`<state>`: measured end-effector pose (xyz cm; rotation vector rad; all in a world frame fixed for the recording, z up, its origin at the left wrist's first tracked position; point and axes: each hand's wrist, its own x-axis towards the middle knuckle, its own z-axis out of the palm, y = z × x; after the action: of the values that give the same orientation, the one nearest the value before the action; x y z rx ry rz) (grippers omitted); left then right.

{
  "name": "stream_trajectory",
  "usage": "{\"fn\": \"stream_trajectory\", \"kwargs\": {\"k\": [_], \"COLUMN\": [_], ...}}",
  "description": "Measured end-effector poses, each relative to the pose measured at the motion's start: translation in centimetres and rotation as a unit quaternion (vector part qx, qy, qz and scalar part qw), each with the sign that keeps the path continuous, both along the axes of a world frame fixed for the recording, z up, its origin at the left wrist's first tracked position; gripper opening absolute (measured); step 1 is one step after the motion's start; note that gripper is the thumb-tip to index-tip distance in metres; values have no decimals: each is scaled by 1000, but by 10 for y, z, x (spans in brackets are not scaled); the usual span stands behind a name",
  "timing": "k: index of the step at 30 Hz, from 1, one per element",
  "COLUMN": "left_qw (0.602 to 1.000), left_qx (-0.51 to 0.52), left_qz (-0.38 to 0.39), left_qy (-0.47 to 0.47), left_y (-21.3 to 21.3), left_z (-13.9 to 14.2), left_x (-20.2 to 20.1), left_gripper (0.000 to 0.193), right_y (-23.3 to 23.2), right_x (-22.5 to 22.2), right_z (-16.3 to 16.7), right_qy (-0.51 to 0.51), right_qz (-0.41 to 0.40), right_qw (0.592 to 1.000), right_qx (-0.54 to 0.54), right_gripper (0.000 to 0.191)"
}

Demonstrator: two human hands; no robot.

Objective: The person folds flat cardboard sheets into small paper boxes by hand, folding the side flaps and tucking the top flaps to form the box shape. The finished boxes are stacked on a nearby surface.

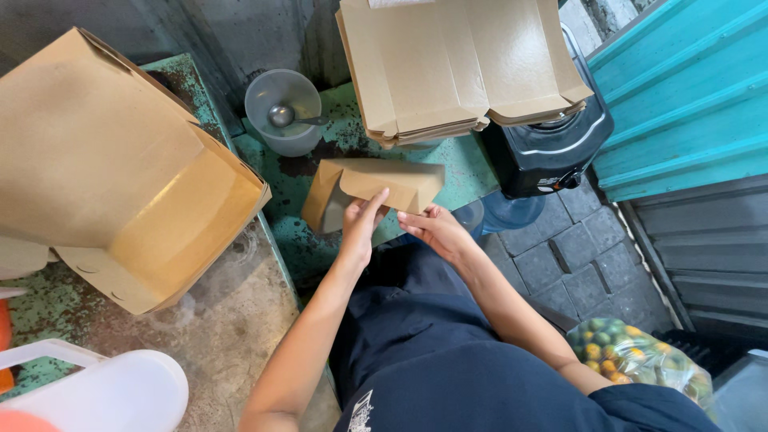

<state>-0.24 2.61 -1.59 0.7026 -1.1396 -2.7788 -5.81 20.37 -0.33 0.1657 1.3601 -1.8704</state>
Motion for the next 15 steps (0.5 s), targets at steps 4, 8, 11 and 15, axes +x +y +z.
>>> {"fn": "stream_trajectory", "kwargs": {"k": [4, 8, 11, 15], "left_qw": [999, 994, 992, 987], "left_qx": [-22, -72, -123, -150], "left_qz": [-34, -19, -19, -48], "left_qy": [35, 81, 12, 39], "left_y": [3, -3, -8, -20], "left_z": [10, 15, 16, 13], "left_x": [3, 1, -2, -2], "left_gripper": [33, 36, 37, 35], "right_y": [-25, -22, -19, -27], "right_x": [18, 18, 19, 21], "right_z": [12, 49, 85, 123], "right_qy": [1, 154, 319, 610], "right_qz": [-35, 170, 190, 93], "right_qw": [999, 958, 856, 664], "right_qx": [12, 171, 359, 423], "right_gripper": [23, 31, 34, 40]}}
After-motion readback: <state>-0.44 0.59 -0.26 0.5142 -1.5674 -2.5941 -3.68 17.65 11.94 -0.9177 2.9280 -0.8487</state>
